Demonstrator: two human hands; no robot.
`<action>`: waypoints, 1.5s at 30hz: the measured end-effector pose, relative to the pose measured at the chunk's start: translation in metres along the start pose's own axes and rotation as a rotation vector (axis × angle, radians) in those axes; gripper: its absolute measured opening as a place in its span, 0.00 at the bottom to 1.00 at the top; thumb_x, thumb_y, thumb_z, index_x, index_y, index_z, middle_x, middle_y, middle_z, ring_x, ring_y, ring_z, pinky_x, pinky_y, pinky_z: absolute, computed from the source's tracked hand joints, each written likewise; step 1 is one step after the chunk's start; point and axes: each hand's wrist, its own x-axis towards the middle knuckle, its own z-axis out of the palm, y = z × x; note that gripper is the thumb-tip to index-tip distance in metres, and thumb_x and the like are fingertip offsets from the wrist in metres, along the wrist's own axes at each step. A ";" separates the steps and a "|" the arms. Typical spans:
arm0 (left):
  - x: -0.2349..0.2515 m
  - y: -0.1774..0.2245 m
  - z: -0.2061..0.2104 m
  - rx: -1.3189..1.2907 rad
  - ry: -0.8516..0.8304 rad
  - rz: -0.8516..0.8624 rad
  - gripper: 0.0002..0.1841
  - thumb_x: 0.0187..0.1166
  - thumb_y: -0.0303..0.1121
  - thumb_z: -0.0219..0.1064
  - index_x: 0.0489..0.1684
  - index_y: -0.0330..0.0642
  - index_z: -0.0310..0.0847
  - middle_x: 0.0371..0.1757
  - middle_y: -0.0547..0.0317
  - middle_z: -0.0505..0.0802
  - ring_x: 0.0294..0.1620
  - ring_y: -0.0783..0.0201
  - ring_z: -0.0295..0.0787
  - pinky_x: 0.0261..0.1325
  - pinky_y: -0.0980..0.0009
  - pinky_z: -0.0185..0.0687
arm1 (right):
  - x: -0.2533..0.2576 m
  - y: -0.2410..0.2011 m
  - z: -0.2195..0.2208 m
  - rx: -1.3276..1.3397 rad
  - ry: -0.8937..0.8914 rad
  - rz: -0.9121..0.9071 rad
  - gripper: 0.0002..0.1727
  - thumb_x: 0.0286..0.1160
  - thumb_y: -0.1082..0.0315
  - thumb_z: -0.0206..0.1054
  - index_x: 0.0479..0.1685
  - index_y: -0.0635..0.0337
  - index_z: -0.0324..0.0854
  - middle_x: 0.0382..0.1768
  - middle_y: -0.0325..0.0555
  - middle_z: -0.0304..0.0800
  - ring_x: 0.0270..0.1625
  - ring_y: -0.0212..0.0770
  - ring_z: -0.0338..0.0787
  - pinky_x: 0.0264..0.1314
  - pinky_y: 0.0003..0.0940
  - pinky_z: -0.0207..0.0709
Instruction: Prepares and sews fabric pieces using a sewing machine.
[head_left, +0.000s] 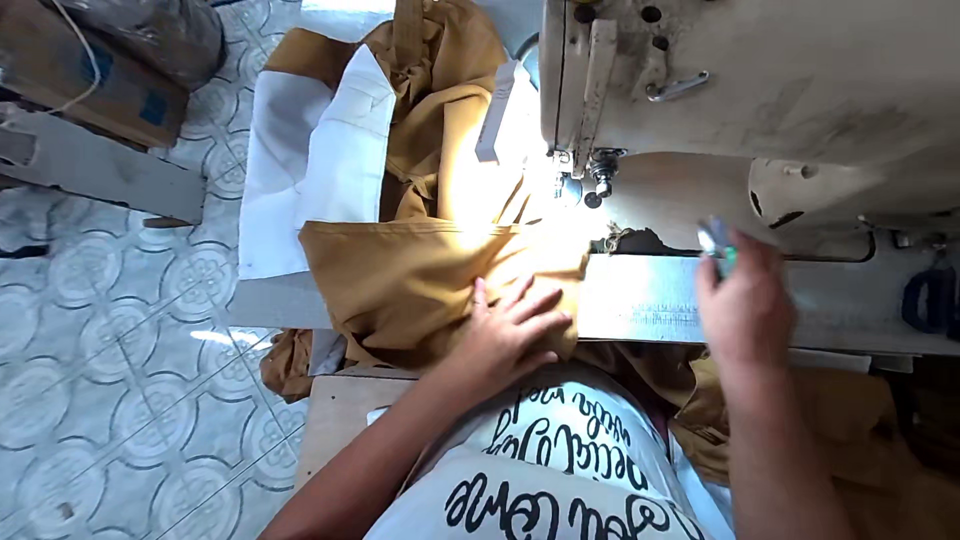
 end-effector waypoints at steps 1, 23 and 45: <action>0.002 -0.013 -0.005 -0.009 0.041 -0.026 0.22 0.83 0.56 0.60 0.71 0.64 0.85 0.83 0.66 0.82 0.90 0.46 0.65 0.75 0.14 0.48 | 0.008 0.019 -0.009 -0.010 0.016 0.030 0.27 0.88 0.59 0.58 0.80 0.66 0.71 0.70 0.77 0.77 0.53 0.79 0.88 0.46 0.77 0.79; 0.023 -0.072 -0.033 0.027 -0.192 0.470 0.23 0.84 0.41 0.51 0.75 0.66 0.80 0.84 0.72 0.79 0.93 0.53 0.59 0.85 0.25 0.50 | -0.052 -0.005 0.019 0.218 -0.088 -0.854 0.24 0.88 0.51 0.56 0.28 0.55 0.87 0.35 0.44 0.94 0.41 0.44 0.94 0.38 0.41 0.86; -0.026 -0.095 -0.156 0.057 0.375 -0.815 0.19 0.84 0.36 0.68 0.65 0.30 0.81 0.58 0.29 0.90 0.60 0.31 0.88 0.64 0.28 0.76 | -0.019 -0.098 0.038 0.447 -0.290 -0.567 0.10 0.77 0.67 0.65 0.43 0.65 0.86 0.34 0.50 0.90 0.33 0.42 0.90 0.38 0.39 0.86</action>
